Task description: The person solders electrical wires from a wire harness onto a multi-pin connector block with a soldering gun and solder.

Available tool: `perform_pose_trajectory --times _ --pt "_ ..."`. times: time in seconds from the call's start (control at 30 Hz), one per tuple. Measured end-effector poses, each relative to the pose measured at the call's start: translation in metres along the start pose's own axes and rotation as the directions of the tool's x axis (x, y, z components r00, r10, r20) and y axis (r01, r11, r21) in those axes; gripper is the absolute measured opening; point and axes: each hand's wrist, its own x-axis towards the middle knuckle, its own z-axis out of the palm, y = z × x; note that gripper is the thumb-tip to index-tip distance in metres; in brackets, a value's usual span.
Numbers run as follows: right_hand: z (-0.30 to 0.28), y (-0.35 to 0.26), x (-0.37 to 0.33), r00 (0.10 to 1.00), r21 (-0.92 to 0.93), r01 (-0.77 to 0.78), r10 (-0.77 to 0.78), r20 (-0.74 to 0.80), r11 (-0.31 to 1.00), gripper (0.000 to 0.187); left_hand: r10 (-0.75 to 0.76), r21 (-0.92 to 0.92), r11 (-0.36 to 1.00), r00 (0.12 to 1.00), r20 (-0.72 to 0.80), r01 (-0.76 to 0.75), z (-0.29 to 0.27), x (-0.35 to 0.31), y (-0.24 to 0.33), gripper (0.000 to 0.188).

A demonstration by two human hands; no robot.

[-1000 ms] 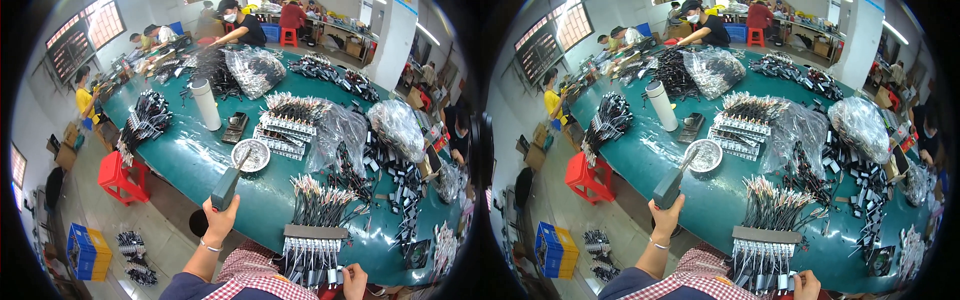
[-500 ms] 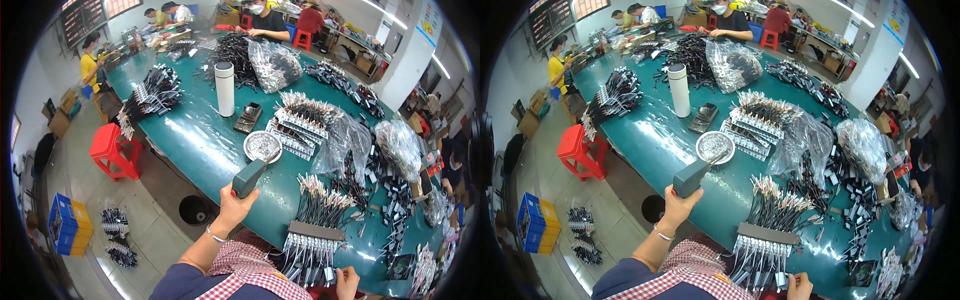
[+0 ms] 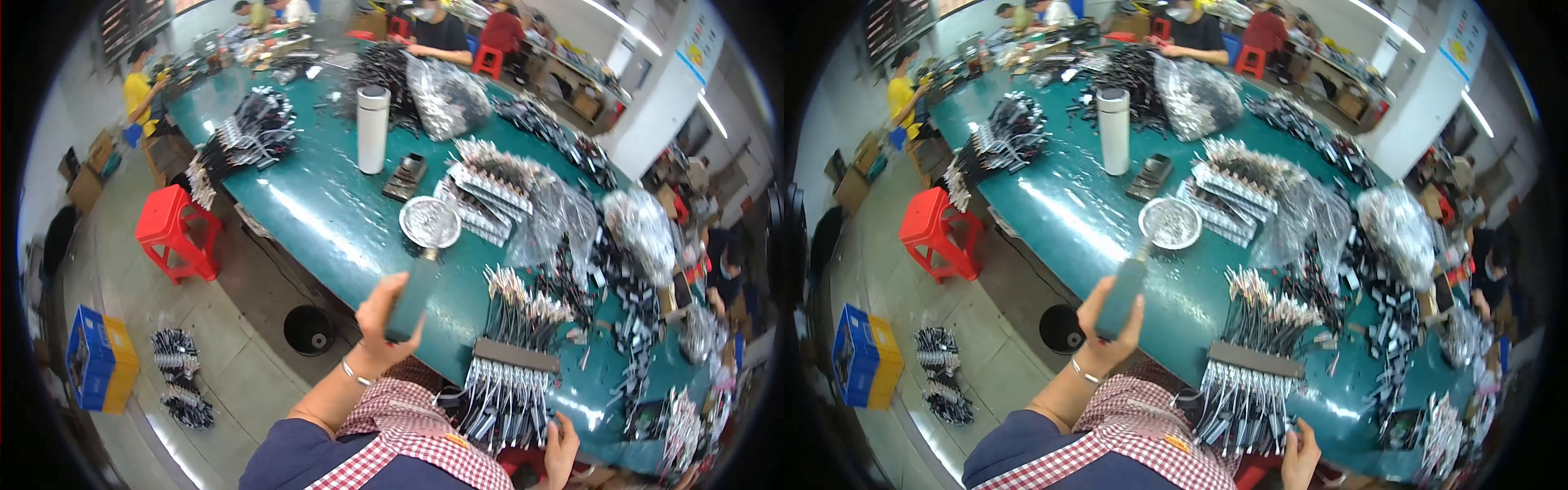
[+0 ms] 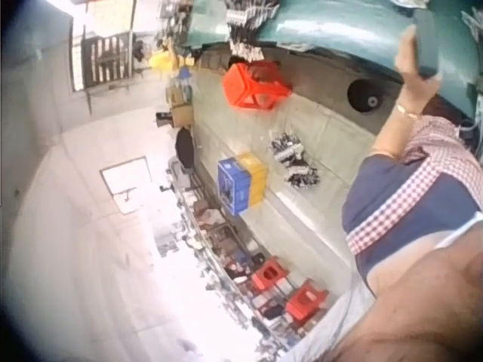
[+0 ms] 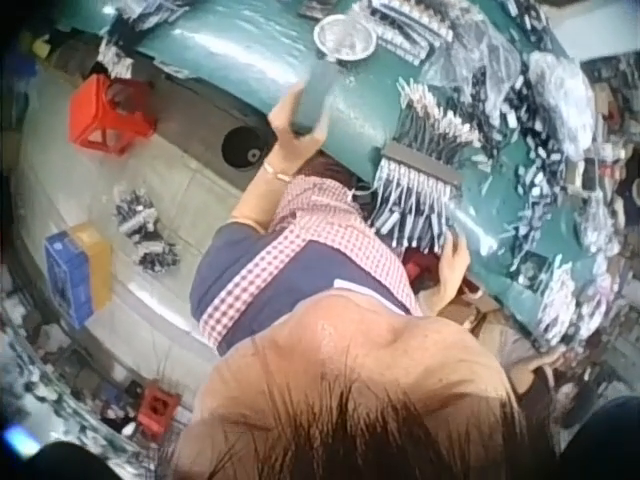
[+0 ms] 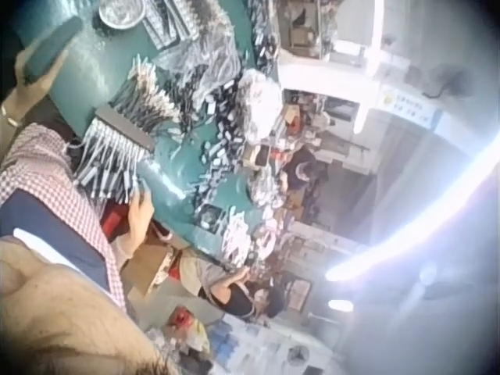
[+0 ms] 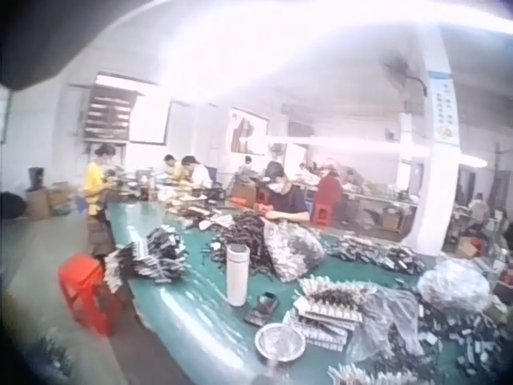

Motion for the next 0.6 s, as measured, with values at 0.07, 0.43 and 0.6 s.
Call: perform_pose_trajectory --times 0.07,0.43,0.6 --pt "-0.005 -0.003 0.002 0.985 -0.099 -0.165 0.170 0.042 0.981 0.025 -0.163 0.019 0.986 0.986 0.024 0.163 -0.008 -0.003 -0.027 0.018" --pt "-0.017 -0.012 0.008 0.925 0.111 -0.338 0.352 -0.145 0.935 0.026 -0.587 -0.404 0.605 0.727 0.356 0.686 -0.004 0.001 -0.004 0.041" --pt "-0.029 0.014 0.061 0.899 -0.074 -0.097 0.056 -0.434 0.993 0.018 -0.562 -0.463 0.404 0.613 0.555 0.789 0.009 -0.003 0.002 0.043"
